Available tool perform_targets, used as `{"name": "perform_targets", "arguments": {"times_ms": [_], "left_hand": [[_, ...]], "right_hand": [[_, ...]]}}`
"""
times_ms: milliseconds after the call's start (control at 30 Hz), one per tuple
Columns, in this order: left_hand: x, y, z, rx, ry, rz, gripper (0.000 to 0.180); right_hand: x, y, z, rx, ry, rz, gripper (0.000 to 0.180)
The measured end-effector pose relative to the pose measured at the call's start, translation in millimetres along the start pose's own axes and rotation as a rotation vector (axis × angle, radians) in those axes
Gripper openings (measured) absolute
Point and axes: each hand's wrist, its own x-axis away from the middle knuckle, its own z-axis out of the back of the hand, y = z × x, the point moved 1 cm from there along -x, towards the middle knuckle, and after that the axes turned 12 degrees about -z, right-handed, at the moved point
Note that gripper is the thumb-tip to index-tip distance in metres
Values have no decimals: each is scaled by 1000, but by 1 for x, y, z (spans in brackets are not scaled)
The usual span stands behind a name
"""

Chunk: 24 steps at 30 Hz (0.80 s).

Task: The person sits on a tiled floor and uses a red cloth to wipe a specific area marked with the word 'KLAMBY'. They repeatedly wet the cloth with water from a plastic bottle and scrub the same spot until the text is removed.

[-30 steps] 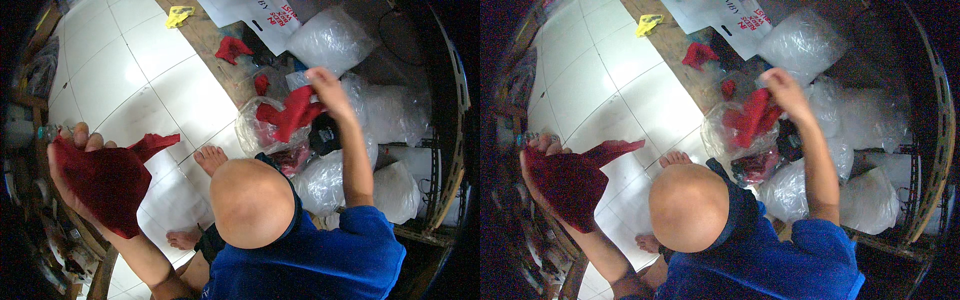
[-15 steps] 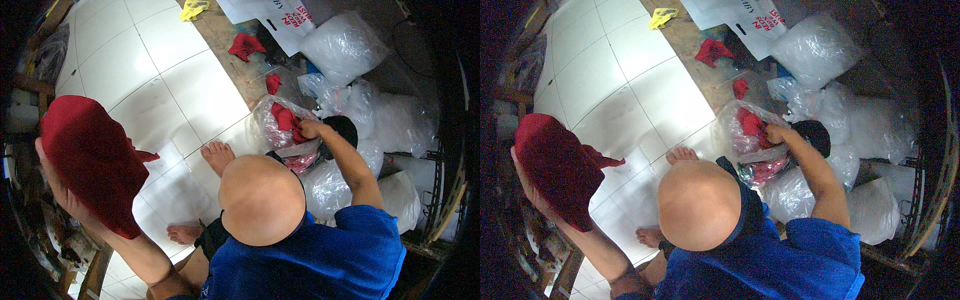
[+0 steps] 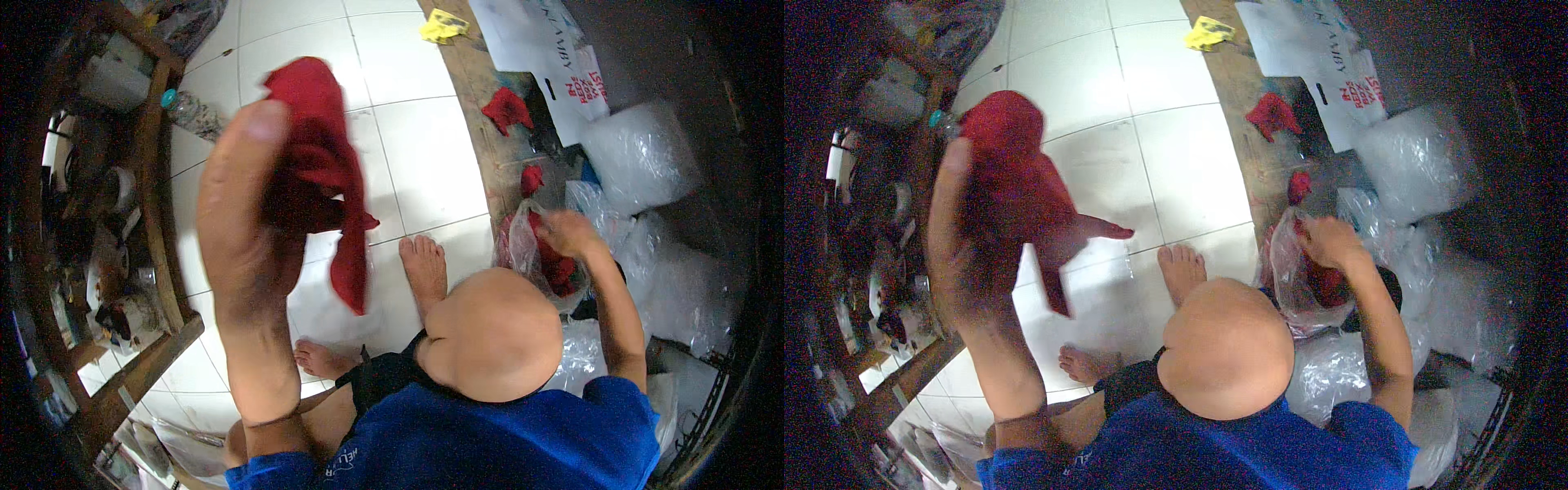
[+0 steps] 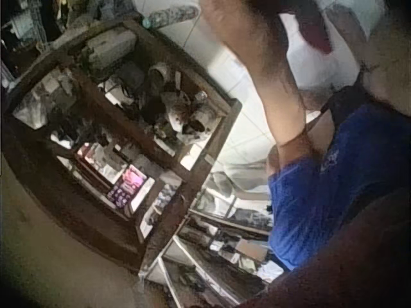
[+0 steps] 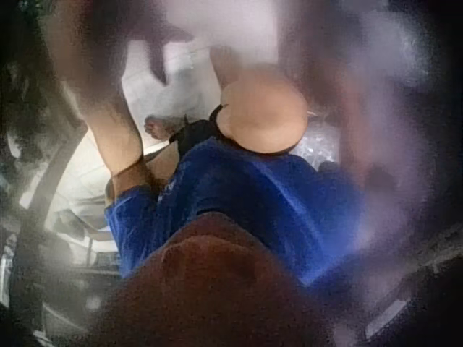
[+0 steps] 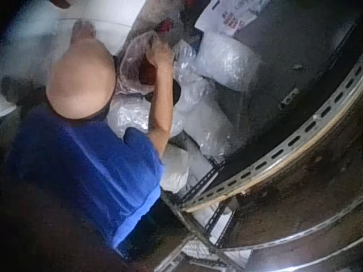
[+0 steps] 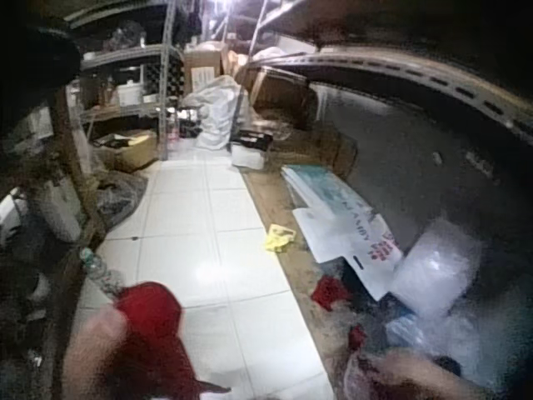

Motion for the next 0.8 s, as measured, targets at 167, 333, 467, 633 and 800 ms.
{"name": "perform_targets", "arguments": {"times_ms": [167, 333, 467, 633, 800], "left_hand": [[3, -3, -10, -283, -337, -58, 22], [-3, 42, 4, -637, -537, 13, 24], [-10, 77, 34, -1131, -649, -112, 25], [7, 75, 114, -1336, -492, -410, 29], [45, 76, 181, -563, 119, 70, 38]], "right_hand": [[69, -128, 106, -1391, 85, 1195, 83], [104, -166, 168, -1134, 145, 1178, 32], [116, -161, 196, -1348, 101, 1402, 35], [113, -139, 240, -1598, 251, 1469, 46], [160, -272, 219, -1507, 142, 1105, 43]]}}
